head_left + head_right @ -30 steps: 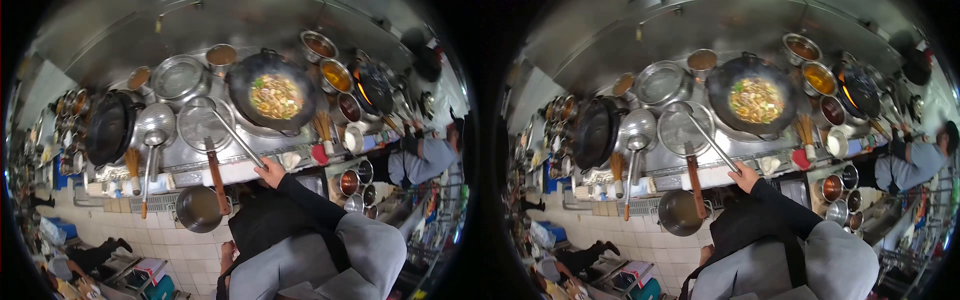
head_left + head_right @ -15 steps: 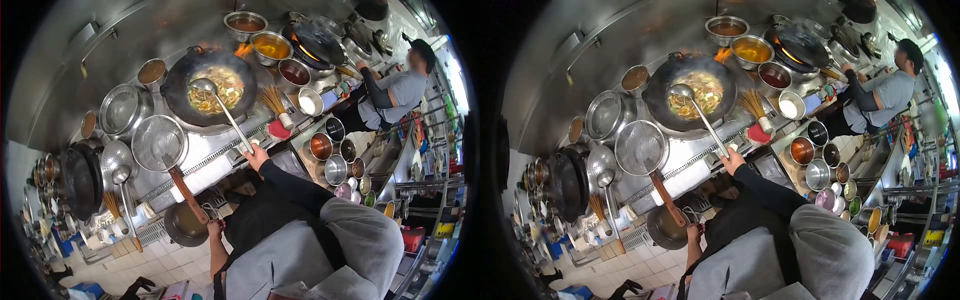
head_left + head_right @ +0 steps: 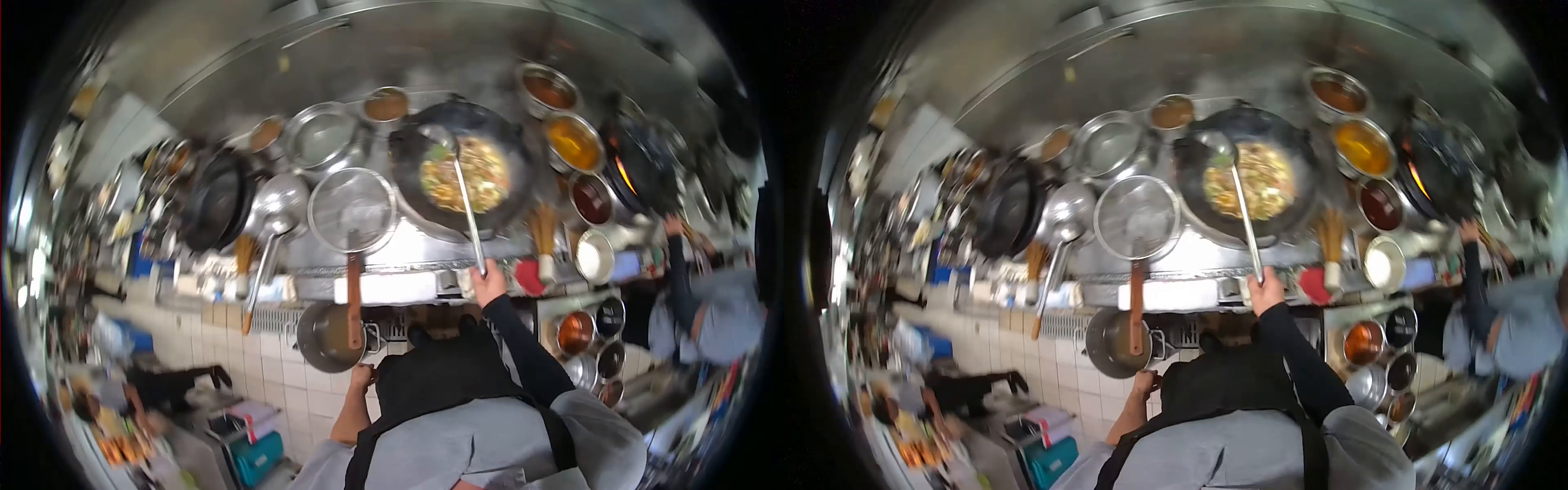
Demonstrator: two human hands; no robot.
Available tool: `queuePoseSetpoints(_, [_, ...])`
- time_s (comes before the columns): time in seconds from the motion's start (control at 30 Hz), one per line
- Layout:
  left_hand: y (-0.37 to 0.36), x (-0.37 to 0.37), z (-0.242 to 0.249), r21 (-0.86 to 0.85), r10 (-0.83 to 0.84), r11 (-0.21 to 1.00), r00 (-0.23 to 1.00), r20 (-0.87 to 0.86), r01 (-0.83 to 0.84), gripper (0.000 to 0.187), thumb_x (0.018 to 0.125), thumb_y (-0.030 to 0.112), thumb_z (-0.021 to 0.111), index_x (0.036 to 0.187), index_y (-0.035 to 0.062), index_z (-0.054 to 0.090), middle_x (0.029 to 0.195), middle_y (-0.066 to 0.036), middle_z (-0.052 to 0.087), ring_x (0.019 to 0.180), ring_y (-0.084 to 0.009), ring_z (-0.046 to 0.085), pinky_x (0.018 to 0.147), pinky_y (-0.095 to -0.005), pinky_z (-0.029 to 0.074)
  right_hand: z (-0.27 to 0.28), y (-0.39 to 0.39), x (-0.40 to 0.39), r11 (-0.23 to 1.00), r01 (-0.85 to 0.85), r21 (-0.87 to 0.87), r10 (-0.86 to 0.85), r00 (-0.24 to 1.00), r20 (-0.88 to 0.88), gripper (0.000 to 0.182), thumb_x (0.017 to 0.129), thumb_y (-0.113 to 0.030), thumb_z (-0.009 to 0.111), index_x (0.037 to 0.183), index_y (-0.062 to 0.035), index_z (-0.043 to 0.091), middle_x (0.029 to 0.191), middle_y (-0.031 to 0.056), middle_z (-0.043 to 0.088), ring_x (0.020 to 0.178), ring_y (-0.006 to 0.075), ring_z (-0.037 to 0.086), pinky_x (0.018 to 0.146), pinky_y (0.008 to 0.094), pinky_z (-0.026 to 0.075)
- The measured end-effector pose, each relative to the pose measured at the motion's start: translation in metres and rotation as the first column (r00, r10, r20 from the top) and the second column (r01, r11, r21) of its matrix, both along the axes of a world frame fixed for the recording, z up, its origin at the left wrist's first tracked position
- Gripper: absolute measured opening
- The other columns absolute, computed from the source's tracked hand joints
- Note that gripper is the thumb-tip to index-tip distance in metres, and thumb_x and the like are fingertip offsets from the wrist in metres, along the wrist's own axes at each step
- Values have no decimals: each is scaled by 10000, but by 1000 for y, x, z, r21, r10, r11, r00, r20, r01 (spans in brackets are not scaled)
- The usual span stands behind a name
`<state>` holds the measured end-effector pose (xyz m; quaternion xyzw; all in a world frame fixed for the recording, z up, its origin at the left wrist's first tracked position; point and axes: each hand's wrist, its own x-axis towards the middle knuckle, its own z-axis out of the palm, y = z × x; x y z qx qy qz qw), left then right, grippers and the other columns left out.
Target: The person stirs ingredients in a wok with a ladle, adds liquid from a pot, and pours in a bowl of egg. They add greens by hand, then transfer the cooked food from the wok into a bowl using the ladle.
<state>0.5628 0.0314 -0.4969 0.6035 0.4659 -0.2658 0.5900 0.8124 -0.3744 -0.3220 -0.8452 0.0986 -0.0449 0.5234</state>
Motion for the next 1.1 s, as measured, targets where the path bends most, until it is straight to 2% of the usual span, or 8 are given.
queuePoseSetpoints(0.07, [-11, -12, 6, -8, 122, 993, 991, 48, -122, 151, 955, 89, 557, 954, -59, 587, 730, -142, 637, 575, -214, 618, 448, -325, 454, 14, 11, 57, 982, -171, -85, 185, 961, 205, 183, 957, -190, 647, 1000, -35, 559, 658, 36, 499, 557, 157, 483, 530, 336, 425])
queuePoseSetpoints(0.13, [-30, -18, 36, -43, 279, 960, 958, 64, -277, 158, 957, 101, 559, 937, -52, 594, 706, -131, 629, 553, -211, 608, 452, -316, 470, 89, 40, 93, 800, -262, 540, 347, 936, -61, 172, 984, -181, 622, 1019, -41, 529, 623, 1, 475, 459, 117, 456, 410, 297, 374])
queuePoseSetpoints(0.53, [-86, -254, -79, -204, 402, 876, 896, -187, -436, 186, 897, 116, 566, 742, 33, 629, 651, -99, 623, 583, -218, 623, 506, -343, 504, 80, 200, 227, 749, -429, 505, 554, 823, -123, 210, 924, -121, 630, 778, -53, 495, 568, 42, 499, 396, 140, 459, 331, 315, 347])
queuePoseSetpoints(0.57, [-94, -272, -80, 70, -314, 949, 946, 84, 308, 196, 904, 124, 568, 745, 28, 635, 648, -107, 630, 591, -225, 636, 500, -354, 503, 77, 212, 242, 753, -439, 490, 563, 816, -134, 214, 920, -118, 629, 768, -49, 497, 563, 45, 498, 394, 143, 461, 336, 317, 351])
queuePoseSetpoints(0.6, [-102, -286, -78, 629, -813, 442, 583, -22, 640, 207, 910, 131, 569, 749, 23, 640, 646, -115, 637, 599, -233, 649, 494, -365, 502, 76, 222, 254, 758, -448, 474, 569, 809, -145, 217, 916, -116, 628, 757, -45, 499, 558, 49, 498, 392, 146, 462, 341, 319, 355])
queuePoseSetpoints(0.63, [-109, -291, -67, 650, -804, 424, 592, -50, 631, 206, 909, 130, 570, 750, 22, 642, 648, -116, 639, 601, -236, 651, 493, -367, 502, 76, 232, 262, 770, -451, 452, 570, 805, -167, 200, 914, -110, 625, 776, -26, 507, 558, 55, 497, 391, 155, 466, 343, 327, 357])
queuePoseSetpoints(0.9, [-56, -242, 26, 545, -679, 596, 733, -51, 590, 195, 903, 120, 577, 759, 12, 651, 666, -126, 657, 611, -259, 669, 480, -382, 501, 52, 263, 308, 556, -79, 827, 661, 645, -383, 135, 943, -101, 594, 841, -52, 520, 629, 24, 512, 440, 92, 430, 360, 249, 321])
queuePoseSetpoints(1.1, [55, -157, -3, 133, 455, 872, 880, 136, -471, 165, 911, 53, 538, 772, -14, 596, 671, -127, 621, 546, -192, 584, 465, -360, 476, 73, 210, 244, 264, 94, 960, 647, 720, -248, 121, 996, -127, 550, 1060, -31, 517, 707, -2, 486, 466, 43, 365, 353, 201, 293])
